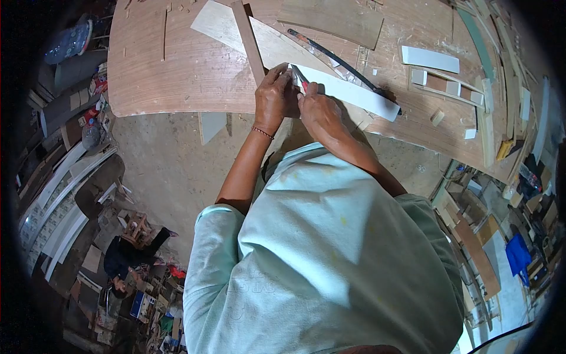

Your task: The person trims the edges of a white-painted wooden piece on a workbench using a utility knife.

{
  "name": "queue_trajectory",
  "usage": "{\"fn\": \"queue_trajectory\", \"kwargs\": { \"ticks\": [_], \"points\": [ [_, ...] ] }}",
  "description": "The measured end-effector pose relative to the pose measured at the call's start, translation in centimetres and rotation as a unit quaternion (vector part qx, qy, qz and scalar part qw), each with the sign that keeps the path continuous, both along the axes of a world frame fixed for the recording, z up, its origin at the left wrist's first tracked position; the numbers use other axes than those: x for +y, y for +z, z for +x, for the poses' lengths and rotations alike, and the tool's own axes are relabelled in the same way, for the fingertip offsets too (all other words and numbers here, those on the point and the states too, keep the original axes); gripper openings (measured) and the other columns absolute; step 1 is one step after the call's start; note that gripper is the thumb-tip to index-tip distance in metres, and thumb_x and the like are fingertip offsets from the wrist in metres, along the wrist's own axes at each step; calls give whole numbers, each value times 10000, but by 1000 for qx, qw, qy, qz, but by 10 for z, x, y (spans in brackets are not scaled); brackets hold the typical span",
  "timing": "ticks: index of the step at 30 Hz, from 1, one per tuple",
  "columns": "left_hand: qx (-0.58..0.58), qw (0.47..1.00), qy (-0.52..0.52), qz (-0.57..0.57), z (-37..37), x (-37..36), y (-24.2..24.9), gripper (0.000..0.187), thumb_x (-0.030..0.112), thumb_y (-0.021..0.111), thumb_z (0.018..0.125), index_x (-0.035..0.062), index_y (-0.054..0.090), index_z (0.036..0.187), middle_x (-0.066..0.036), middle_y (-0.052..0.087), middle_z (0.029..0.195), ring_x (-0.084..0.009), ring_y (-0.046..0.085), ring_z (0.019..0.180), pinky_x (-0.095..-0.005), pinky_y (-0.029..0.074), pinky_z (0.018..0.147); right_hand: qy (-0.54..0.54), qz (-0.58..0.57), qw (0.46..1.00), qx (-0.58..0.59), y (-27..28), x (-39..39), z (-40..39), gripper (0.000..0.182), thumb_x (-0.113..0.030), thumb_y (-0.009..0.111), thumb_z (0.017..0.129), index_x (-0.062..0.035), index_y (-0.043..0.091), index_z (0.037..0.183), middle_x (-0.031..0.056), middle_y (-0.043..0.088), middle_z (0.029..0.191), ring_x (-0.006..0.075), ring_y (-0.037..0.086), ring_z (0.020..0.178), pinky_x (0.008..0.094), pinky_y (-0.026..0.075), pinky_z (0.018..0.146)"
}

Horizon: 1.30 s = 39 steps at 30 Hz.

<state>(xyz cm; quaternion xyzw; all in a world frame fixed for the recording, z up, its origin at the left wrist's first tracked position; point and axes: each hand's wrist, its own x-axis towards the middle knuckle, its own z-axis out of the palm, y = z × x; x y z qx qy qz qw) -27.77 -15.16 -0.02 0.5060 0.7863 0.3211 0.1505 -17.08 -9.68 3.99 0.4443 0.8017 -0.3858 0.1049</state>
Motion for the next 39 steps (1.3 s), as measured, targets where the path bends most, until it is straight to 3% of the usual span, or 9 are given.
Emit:
{"fn": "queue_trajectory", "kwargs": {
  "ticks": [12, 17, 19, 23, 25, 30, 33, 35, 39],
  "points": [
    [25, 999, -4, 23, -2, 6, 6, 250, 21, 613, 632, 17, 592, 881, -119, 561, 975, -276, 550, 865, -338, 462, 710, -48, -41, 998, 8, 2, 10, 8, 361, -288, 439, 847, 56, 396, 945, 272, 574, 707, 418, 577, 719, 472, 452, 641],
    [40, 998, -48, 30, 6, 28, 4, 294, 18, 599, 622, 24, 577, 915, -130, 551, 966, -300, 540, 874, -354, 454, 745, -66, 39, 995, 61, 2, 25, 20, 409, -314, 463, 834, 71, 414, 965, 282, 565, 717, 434, 561, 714, 478, 440, 646],
    [31, 997, -64, 29, 12, 40, 3, 302, 3, 576, 594, 5, 569, 896, -161, 541, 975, -315, 533, 888, -358, 448, 759, -85, 66, 992, 59, 6, 31, 22, 418, -346, 450, 835, 55, 454, 954, 286, 561, 834, 413, 559, 777, 465, 441, 652],
    [26, 996, -53, 69, 15, 56, 3, 213, 52, 582, 667, 0, 569, 873, -170, 541, 979, -322, 533, 887, -369, 448, 758, -119, 49, 989, 70, 24, 40, 27, 399, -345, 411, 860, 40, 430, 961, 284, 567, 750, 430, 561, 720, 475, 437, 610],
    [4, 995, -33, 93, 21, 59, 8, 199, 126, 578, 738, -4, 571, 888, -173, 548, 960, -323, 534, 902, -369, 451, 756, -137, 79, 983, 97, 26, 44, 29, 376, -283, 482, 830, 72, 419, 936, 280, 561, 671, 426, 565, 683, 469, 446, 595],
    [-24, 996, -30, 80, 21, 53, 13, 198, 124, 566, 748, -12, 567, 891, -168, 549, 915, -325, 531, 857, -378, 440, 748, -152, 61, 977, 135, 20, 41, 37, 405, -281, 479, 831, 84, 403, 991, 306, 551, 704, 443, 556, 697, 473, 446, 595],
    [-48, 992, -30, 116, 31, 50, 3, 149, 98, 573, 719, -10, 559, 821, -164, 535, 849, -328, 524, 804, -392, 436, 716, -102, 122, 981, 112, 10, 35, 42, 338, -278, 442, 860, 50, 421, 938, 231, 553, 606, 340, 574, 523, 418, 444, 487],
    [-25, 990, -46, 133, 33, 47, -4, 139, 85, 578, 697, -8, 550, 796, -173, 527, 834, -331, 520, 788, -393, 436, 702, -127, 24, 981, 147, 7, 36, 44, 381, -292, 445, 850, 49, 395, 1011, 301, 557, 739, 435, 558, 731, 483, 429, 610],
    [-32, 993, 8, 116, 29, 32, 8, 174, 91, 570, 714, -9, 578, 856, -175, 541, 875, -322, 535, 826, -383, 442, 725, -105, 20, 988, 108, 10, 31, 30, 366, -307, 432, 858, 26, 402, 1007, 304, 557, 758, 440, 552, 752, 476, 430, 608]
  ]
}}
